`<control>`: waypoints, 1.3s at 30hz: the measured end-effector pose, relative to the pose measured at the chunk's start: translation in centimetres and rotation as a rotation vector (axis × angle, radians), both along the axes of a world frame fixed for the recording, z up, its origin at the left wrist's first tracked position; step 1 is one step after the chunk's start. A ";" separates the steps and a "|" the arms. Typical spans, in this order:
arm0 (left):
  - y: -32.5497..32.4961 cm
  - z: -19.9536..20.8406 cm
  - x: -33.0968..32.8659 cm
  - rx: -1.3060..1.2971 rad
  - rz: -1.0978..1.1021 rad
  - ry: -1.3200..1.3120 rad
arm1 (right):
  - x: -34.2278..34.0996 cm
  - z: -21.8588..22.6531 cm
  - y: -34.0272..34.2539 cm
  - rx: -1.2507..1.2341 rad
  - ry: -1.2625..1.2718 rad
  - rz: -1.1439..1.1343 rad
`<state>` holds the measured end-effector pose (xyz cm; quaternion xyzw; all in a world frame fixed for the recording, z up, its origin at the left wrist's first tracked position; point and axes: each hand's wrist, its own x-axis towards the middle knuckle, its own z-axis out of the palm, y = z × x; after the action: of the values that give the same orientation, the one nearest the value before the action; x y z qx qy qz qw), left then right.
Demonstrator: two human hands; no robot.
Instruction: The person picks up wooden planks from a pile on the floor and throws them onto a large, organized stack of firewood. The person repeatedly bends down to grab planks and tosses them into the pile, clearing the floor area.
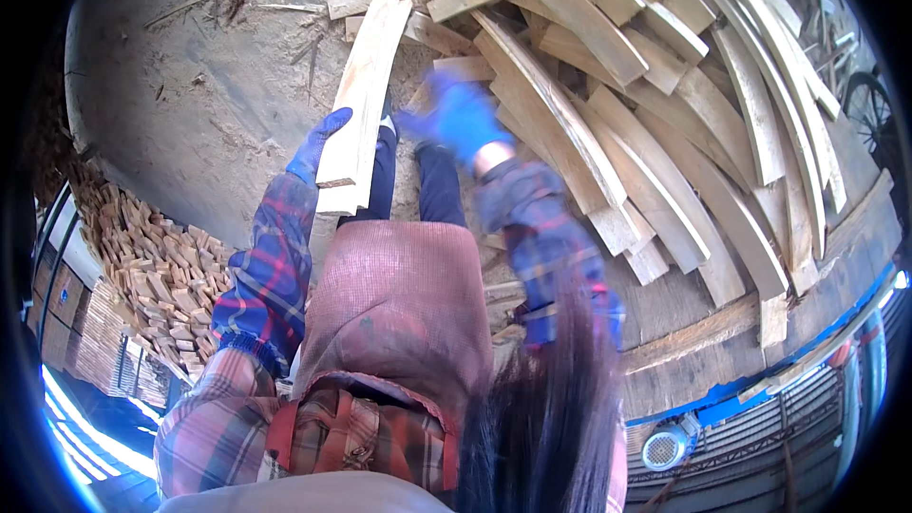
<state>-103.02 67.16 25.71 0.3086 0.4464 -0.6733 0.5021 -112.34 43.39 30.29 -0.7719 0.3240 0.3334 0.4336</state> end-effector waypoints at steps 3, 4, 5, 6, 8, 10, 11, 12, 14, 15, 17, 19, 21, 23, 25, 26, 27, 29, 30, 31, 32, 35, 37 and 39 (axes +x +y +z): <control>-0.9 1.1 0.5 0.119 -0.076 -0.003 | -0.2 -2.0 -11.9 -1.038 -0.076 0.442; -0.4 0.9 -0.2 0.081 -0.043 -0.117 | 0.8 -1.0 -13.7 -1.047 0.073 0.571; -1.3 0.3 -1.3 0.031 -0.047 -0.214 | -2.5 -2.8 -18.7 -1.222 0.070 0.803; -1.6 0.1 -2.3 -0.001 -0.054 -0.307 | -5.4 -5.0 -22.3 -1.372 0.064 1.039; -1.4 -0.1 -3.6 -0.003 0.085 -0.403 | -4.9 -4.8 -22.5 -1.146 -0.003 0.968; -1.6 0.4 -3.2 -0.015 0.063 -0.398 | -2.1 -1.0 -17.8 -0.770 0.197 0.676; -1.5 0.3 -2.8 -0.011 0.062 -0.365 | -1.5 0.3 -16.5 -0.562 0.191 0.463; -1.9 0.0 -2.6 -0.019 0.072 -0.332 | -4.2 -0.8 -15.9 -0.220 -0.096 0.101; -1.3 0.0 -2.6 -0.008 0.075 -0.299 | -2.3 2.6 -8.0 0.128 -0.077 -0.365; -1.0 0.1 -2.5 -0.009 0.065 -0.303 | -0.5 4.9 -4.0 0.155 0.051 -0.355; -0.1 -1.4 -4.9 0.079 0.157 -0.489 | 0.6 6.4 4.4 0.218 0.028 -0.439; -0.6 -1.5 -6.1 0.119 0.055 -0.664 | -1.9 4.1 9.7 -0.061 -0.330 0.025; -1.0 0.1 -4.3 0.088 0.220 -0.070 | 1.7 5.1 9.6 -0.068 -0.155 0.415; 1.5 -1.4 -4.3 0.019 0.329 0.115 | 6.8 2.6 4.9 0.383 0.191 0.287; 0.5 0.0 -2.8 0.125 0.217 0.050 | 6.4 -4.1 -3.0 -0.348 -0.107 0.393; 2.2 -0.8 -3.3 0.058 0.318 0.102 | 9.6 -4.2 -5.8 -1.001 -0.051 0.658; 1.3 -1.2 -3.8 0.036 0.310 0.065 | 8.9 -7.4 -12.0 -1.208 -0.306 0.626; 1.1 -1.6 -3.8 0.034 0.310 -0.039 | 8.2 -9.8 -20.1 -1.218 -0.267 0.712; 1.0 -1.7 -4.1 0.039 0.298 0.000 | 7.0 -10.7 -22.8 -1.300 -0.269 0.751; 1.4 -1.5 -4.0 0.067 0.295 0.027 | 7.2 -11.0 -23.2 -1.279 -0.127 0.797; 1.6 -1.5 -4.0 0.091 0.291 0.053 | 7.5 -11.5 -23.3 -1.260 0.015 0.840; 1.8 -2.0 -4.8 0.093 0.320 0.086 | 7.5 -12.5 -21.2 -1.132 0.246 0.801; 2.6 -1.6 -4.5 0.124 0.328 0.078 | 9.7 -9.9 -18.4 -0.999 0.174 0.790; 2.4 -1.1 -4.4 0.131 0.312 0.088 | 12.3 -7.3 -21.5 -0.939 0.173 0.748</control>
<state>-107.45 69.56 24.57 0.2376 0.5533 -0.5695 0.5595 -100.02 21.88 22.97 -0.9123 0.1772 0.3463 -0.1281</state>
